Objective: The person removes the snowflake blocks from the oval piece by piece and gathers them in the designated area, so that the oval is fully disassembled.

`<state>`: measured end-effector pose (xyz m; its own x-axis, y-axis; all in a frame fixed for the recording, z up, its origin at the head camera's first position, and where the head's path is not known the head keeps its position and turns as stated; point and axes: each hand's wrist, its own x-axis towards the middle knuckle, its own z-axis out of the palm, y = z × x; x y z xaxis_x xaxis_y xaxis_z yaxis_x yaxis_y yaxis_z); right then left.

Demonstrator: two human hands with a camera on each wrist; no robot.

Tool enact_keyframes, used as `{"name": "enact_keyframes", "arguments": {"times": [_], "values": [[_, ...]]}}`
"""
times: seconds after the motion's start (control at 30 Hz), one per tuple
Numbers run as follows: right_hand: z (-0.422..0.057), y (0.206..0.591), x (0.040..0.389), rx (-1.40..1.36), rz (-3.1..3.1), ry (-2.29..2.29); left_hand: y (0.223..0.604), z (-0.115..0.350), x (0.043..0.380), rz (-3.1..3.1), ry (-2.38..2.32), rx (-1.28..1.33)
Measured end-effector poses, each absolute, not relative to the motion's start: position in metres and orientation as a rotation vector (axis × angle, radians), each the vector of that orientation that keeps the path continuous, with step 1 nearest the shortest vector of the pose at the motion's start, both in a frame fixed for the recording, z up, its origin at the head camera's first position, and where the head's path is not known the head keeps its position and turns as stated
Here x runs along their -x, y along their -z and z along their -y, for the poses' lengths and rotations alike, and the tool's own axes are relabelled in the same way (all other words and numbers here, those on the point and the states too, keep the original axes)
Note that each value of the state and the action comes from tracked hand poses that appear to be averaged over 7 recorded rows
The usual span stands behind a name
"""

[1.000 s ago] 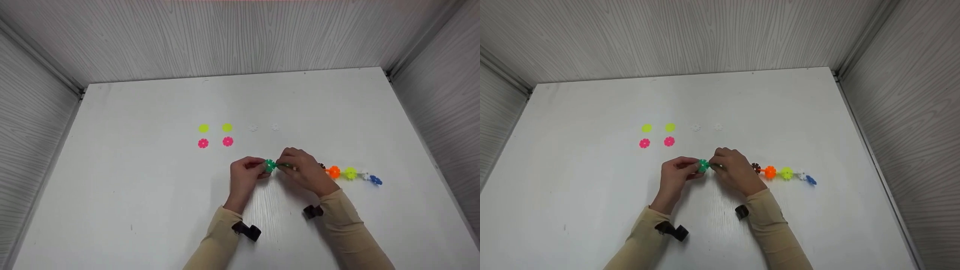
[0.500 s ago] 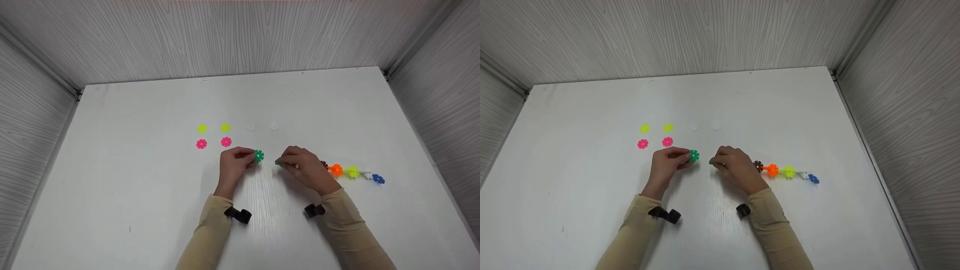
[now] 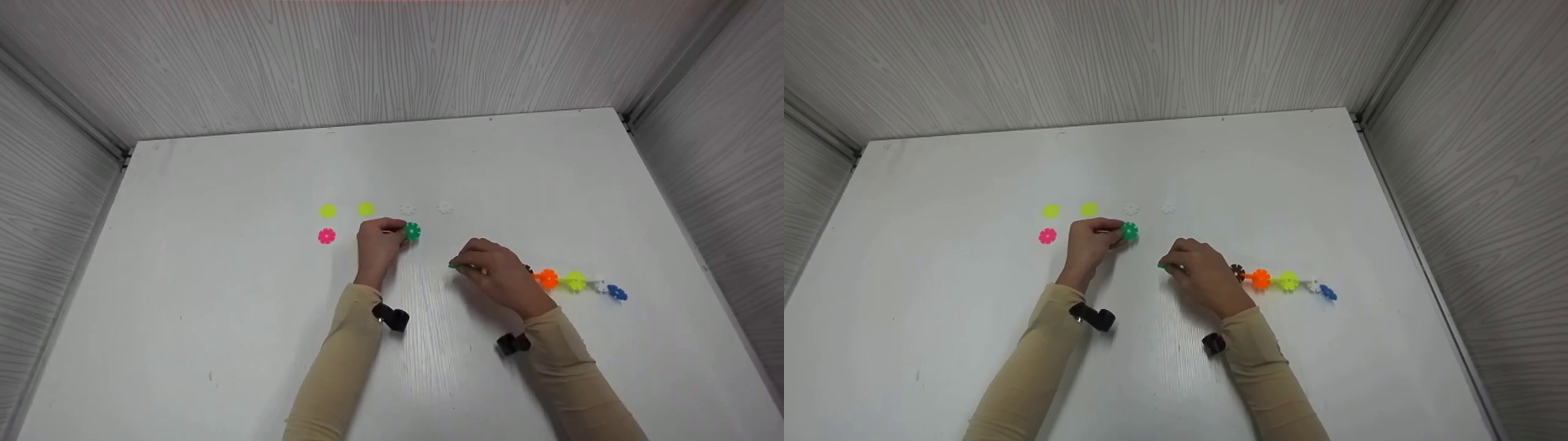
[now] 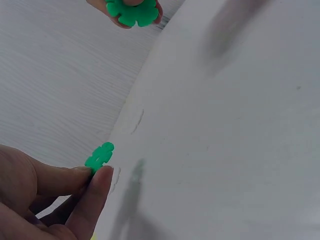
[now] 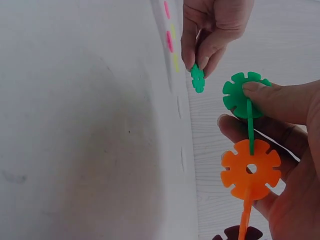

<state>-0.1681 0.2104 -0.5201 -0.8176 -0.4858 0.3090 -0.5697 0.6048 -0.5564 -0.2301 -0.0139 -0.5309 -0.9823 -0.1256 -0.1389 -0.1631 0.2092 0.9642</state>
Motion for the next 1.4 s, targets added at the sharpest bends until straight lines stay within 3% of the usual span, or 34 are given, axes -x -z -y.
{"name": "enact_keyframes", "arguments": {"times": [1.1, 1.4], "values": [[-0.209, 0.524, 0.168, -0.841, 2.741, -1.047, 0.538, 0.03, 0.234, -2.597, -1.809, 0.261], [-0.207, 0.518, 0.164, -0.713, 2.706, -1.162, 0.526, 0.017, 0.203, -2.17, -1.979, -0.154]]}}
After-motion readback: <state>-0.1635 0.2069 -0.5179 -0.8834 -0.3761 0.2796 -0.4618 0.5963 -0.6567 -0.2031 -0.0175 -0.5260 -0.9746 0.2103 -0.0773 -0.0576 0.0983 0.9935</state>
